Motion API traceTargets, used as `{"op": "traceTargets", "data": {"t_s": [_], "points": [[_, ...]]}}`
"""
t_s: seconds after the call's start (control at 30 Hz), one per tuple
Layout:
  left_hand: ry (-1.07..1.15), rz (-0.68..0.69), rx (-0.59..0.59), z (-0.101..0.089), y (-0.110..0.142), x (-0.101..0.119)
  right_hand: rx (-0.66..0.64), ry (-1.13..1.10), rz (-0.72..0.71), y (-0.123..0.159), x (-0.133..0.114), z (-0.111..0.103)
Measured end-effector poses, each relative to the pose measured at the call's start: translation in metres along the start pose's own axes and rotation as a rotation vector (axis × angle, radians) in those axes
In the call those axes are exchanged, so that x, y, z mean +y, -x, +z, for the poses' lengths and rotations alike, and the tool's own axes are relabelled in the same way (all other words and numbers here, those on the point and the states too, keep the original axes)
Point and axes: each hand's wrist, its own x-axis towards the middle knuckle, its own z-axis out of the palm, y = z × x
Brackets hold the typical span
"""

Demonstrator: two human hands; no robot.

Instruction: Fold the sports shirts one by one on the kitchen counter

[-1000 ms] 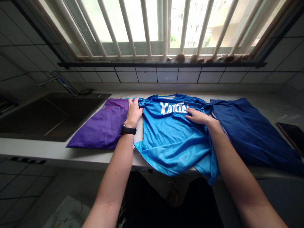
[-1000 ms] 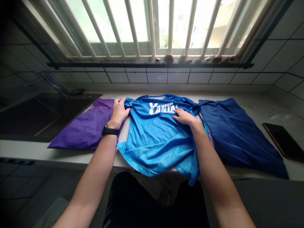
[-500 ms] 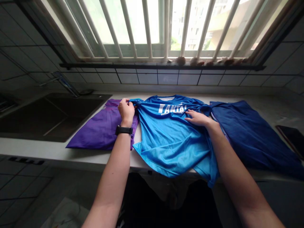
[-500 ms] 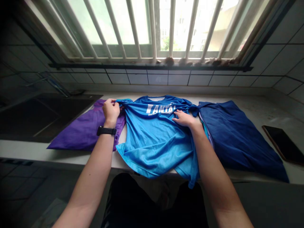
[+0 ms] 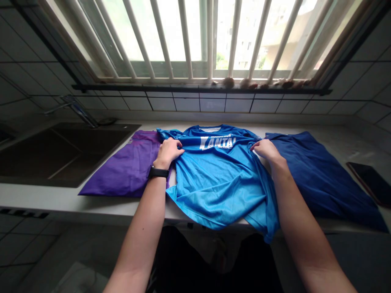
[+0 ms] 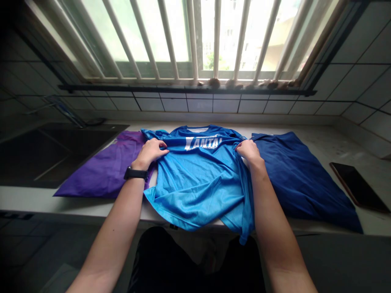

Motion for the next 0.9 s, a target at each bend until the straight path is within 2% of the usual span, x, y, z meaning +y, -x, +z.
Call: {"op": "traceTargets", "data": {"t_s": [0.07, 0.13, 0.3, 0.4, 0.47, 0.57, 0.63, 0.7, 0.77, 0.83, 0.9], "points": [[-0.040, 0.016, -0.015, 0.005, -0.001, -0.004, -0.057, 0.025, 0.031, -0.001, -0.002, 0.001], [-0.035, 0.044, 0.018, 0.010, -0.003, -0.009, -0.048, 0.058, 0.042, -0.002, -0.005, -0.001], [0.098, 0.060, 0.057, 0.012, -0.009, -0.013, 0.230, 0.053, 0.134, 0.000, -0.001, -0.007], [0.141, 0.034, 0.157, 0.005, -0.009, -0.007, 0.320, 0.063, 0.209, 0.003, 0.002, -0.008], [0.173, 0.030, 0.267, 0.000, -0.008, -0.003, 0.267, 0.054, 0.195, 0.004, 0.003, -0.006], [0.229, 0.037, 0.417, -0.007, -0.005, 0.004, 0.078, 0.068, 0.172, 0.004, 0.000, -0.004], [0.253, 0.033, 0.505, -0.011, -0.003, 0.006, 0.016, 0.100, 0.196, 0.003, -0.001, -0.002], [0.269, 0.016, 0.581, -0.013, -0.001, 0.005, 0.084, 0.095, 0.204, 0.002, -0.001, 0.001], [0.282, -0.011, 0.613, -0.013, -0.001, 0.003, 0.222, 0.049, 0.181, 0.002, 0.000, 0.005], [0.287, -0.044, 0.587, -0.010, -0.002, 0.000, 0.322, 0.004, 0.156, 0.002, 0.001, 0.007], [0.264, -0.088, 0.509, -0.007, -0.003, -0.002, 0.364, -0.013, 0.147, 0.003, 0.001, 0.006]]}}
